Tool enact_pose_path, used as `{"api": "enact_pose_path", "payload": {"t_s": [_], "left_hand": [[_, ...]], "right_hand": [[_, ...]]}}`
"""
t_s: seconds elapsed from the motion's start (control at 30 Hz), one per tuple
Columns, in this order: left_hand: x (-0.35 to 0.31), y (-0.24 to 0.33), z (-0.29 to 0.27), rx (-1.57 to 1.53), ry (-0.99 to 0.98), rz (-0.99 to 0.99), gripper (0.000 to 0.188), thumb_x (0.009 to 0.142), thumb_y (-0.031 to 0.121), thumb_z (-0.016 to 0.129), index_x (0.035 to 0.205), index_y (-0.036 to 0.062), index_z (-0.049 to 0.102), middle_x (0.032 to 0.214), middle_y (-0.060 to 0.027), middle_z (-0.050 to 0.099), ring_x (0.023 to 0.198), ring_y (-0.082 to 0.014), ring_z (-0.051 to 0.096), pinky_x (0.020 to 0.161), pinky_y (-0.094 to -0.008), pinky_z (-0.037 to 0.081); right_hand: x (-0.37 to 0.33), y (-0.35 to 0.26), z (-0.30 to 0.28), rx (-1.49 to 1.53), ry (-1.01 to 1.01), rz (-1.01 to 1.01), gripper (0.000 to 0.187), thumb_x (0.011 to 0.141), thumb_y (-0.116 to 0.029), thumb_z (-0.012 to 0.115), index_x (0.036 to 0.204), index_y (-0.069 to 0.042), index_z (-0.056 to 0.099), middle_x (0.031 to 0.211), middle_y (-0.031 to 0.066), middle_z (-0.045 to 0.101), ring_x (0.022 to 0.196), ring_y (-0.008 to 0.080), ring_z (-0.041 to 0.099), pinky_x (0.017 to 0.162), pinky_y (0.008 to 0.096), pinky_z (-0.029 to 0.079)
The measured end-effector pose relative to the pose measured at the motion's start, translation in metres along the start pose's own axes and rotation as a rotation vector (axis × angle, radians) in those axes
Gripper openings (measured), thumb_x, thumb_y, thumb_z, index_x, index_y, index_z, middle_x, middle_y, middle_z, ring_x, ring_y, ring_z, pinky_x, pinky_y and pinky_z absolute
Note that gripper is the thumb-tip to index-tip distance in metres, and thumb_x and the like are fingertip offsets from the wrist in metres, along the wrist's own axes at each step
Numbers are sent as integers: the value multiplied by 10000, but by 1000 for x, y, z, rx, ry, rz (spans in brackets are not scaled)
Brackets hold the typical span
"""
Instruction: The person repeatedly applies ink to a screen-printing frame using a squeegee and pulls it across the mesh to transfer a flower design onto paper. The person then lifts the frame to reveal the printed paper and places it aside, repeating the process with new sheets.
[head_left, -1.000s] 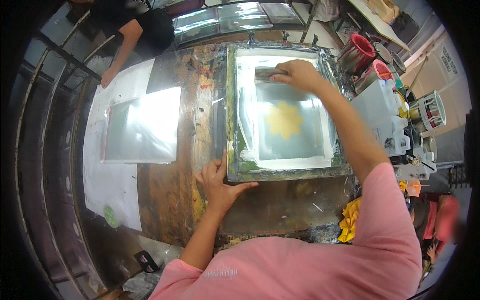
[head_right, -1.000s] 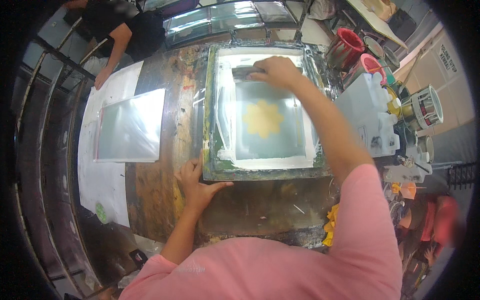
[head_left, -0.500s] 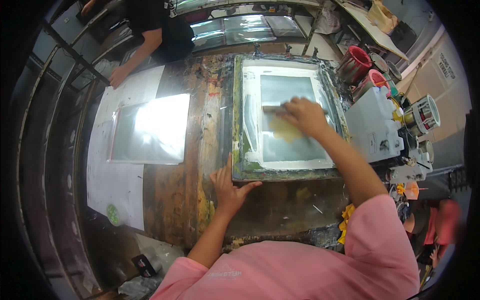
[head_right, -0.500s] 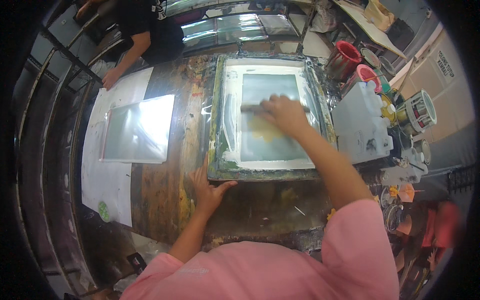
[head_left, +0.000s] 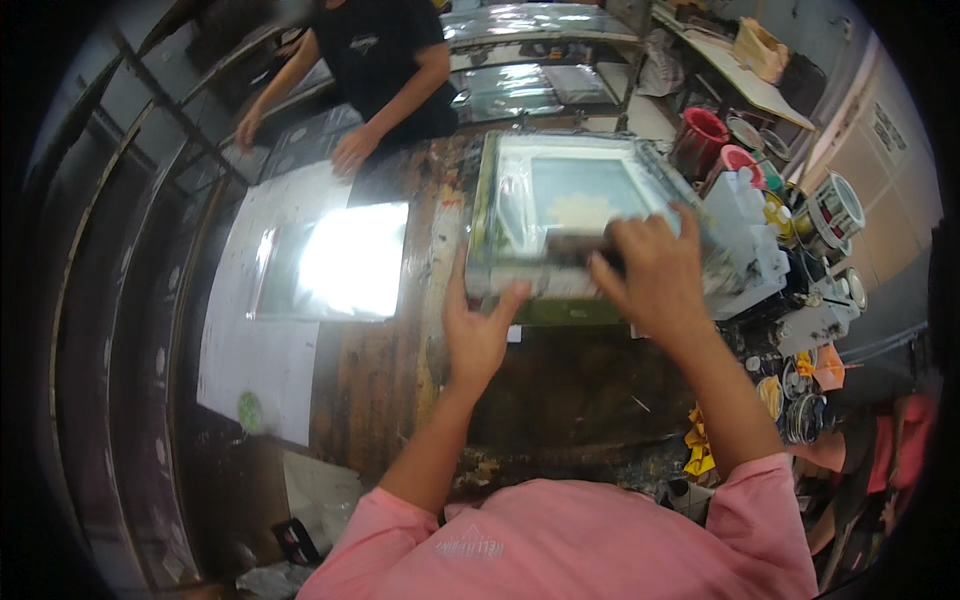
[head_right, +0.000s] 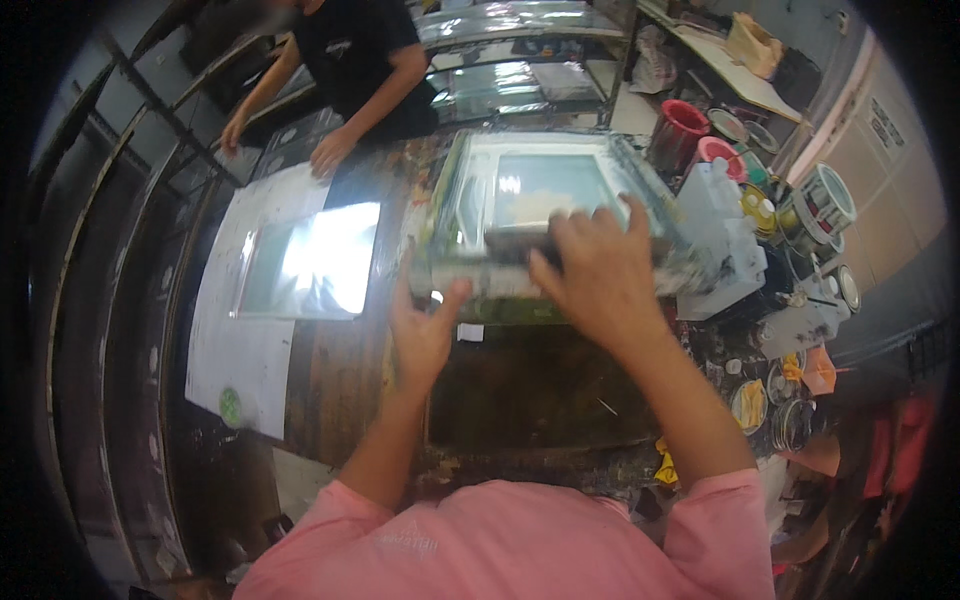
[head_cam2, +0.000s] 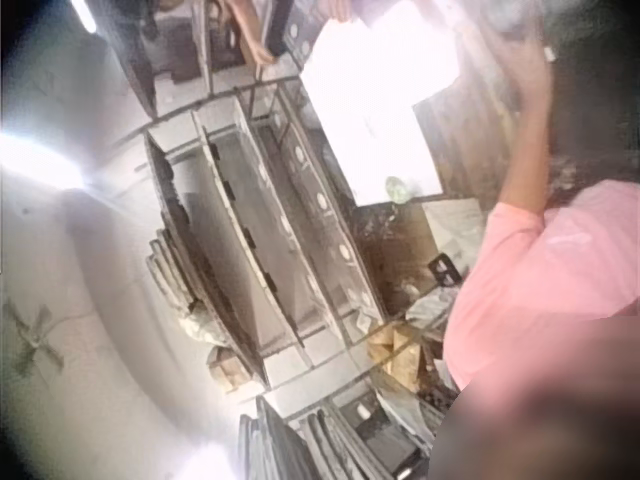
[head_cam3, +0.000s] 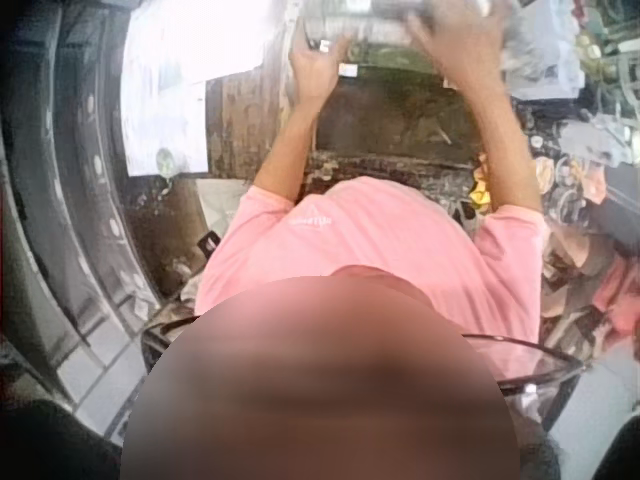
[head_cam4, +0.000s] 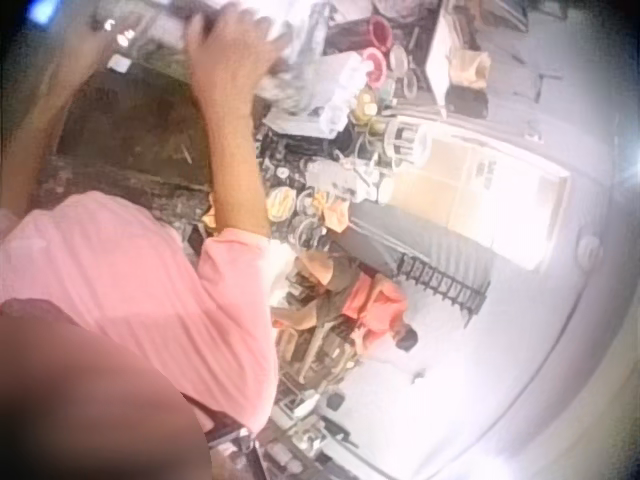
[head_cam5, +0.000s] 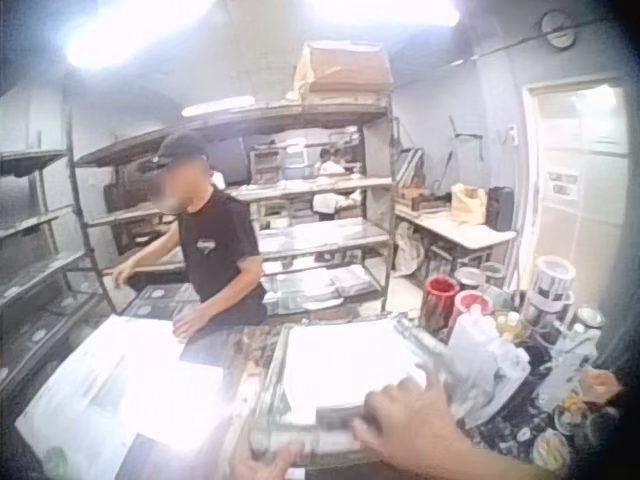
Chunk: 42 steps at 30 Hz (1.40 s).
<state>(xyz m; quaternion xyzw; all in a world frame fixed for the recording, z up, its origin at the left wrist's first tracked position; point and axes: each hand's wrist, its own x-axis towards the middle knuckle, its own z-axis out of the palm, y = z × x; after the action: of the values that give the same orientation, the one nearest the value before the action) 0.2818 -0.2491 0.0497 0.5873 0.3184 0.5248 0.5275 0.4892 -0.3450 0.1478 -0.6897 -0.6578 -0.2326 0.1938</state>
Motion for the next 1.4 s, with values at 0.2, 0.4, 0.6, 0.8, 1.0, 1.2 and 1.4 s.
{"api": "enact_pose_path", "payload": {"t_s": [0.2, 0.4, 0.6, 0.8, 1.0, 1.2, 1.4], "left_hand": [[10, -12, -19, 736, -261, 146, 1177, 894, 662, 763, 1666, -71, 260, 1614, -369, 387, 1571, -477, 294, 1234, -669, 223], [-27, -42, -28, 1381, -450, 47, 1151, 921, 779, 625, 1619, -95, 353, 1699, -273, 357, 1636, -389, 233, 1175, -824, -95], [46, -25, -14, 992, -161, 336, 753, 1002, 475, 726, 1469, -95, 568, 1516, -247, 606, 1526, -385, 460, 1288, -687, 2], [74, -35, -113, 1048, 107, 133, 540, 1005, 268, 728, 1476, 27, 619, 1501, -223, 630, 1513, -364, 488, 1310, -610, 148], [131, -91, -255, 1239, 232, 143, 548, 946, 190, 710, 1444, -9, 594, 1453, -269, 626, 1487, -425, 478, 1283, -703, 124], [149, -109, -290, 1480, 377, -161, 654, 956, 277, 685, 1545, 41, 526, 1634, -222, 480, 1615, -381, 286, 1268, -748, 75], [59, -101, -245, 1656, -60, 34, 650, 1054, 407, 524, 1553, -8, 506, 1632, -176, 490, 1581, -389, 335, 1264, -762, 24]], "right_hand": [[95, 33, -20, 17, 211, -52, 404, 971, -431, 693, 888, -37, 658, 814, 125, 663, 814, 343, 629, 880, 469, 405], [147, 55, -31, 82, 198, 25, 533, 1030, -522, 616, 934, -9, 725, 778, 179, 662, 753, 372, 624, 795, 445, 446], [177, 53, -41, 70, 131, 111, 619, 1014, -563, 588, 816, 12, 702, 731, 189, 675, 721, 352, 668, 708, 467, 480], [154, 57, -28, 56, 234, 52, 550, 1029, -525, 623, 1061, 10, 746, 855, 203, 702, 797, 359, 661, 805, 449, 489], [145, 55, -29, 107, 158, 71, 568, 1014, -526, 650, 926, 30, 727, 783, 246, 682, 745, 416, 663, 762, 480, 492], [141, 38, -38, 110, 136, 86, 574, 1007, -516, 670, 886, 44, 686, 767, 269, 653, 704, 448, 611, 719, 491, 475], [129, 24, -36, -27, 134, 132, 540, 1003, -507, 677, 912, 25, 710, 831, 258, 684, 774, 444, 605, 819, 485, 455]]}}
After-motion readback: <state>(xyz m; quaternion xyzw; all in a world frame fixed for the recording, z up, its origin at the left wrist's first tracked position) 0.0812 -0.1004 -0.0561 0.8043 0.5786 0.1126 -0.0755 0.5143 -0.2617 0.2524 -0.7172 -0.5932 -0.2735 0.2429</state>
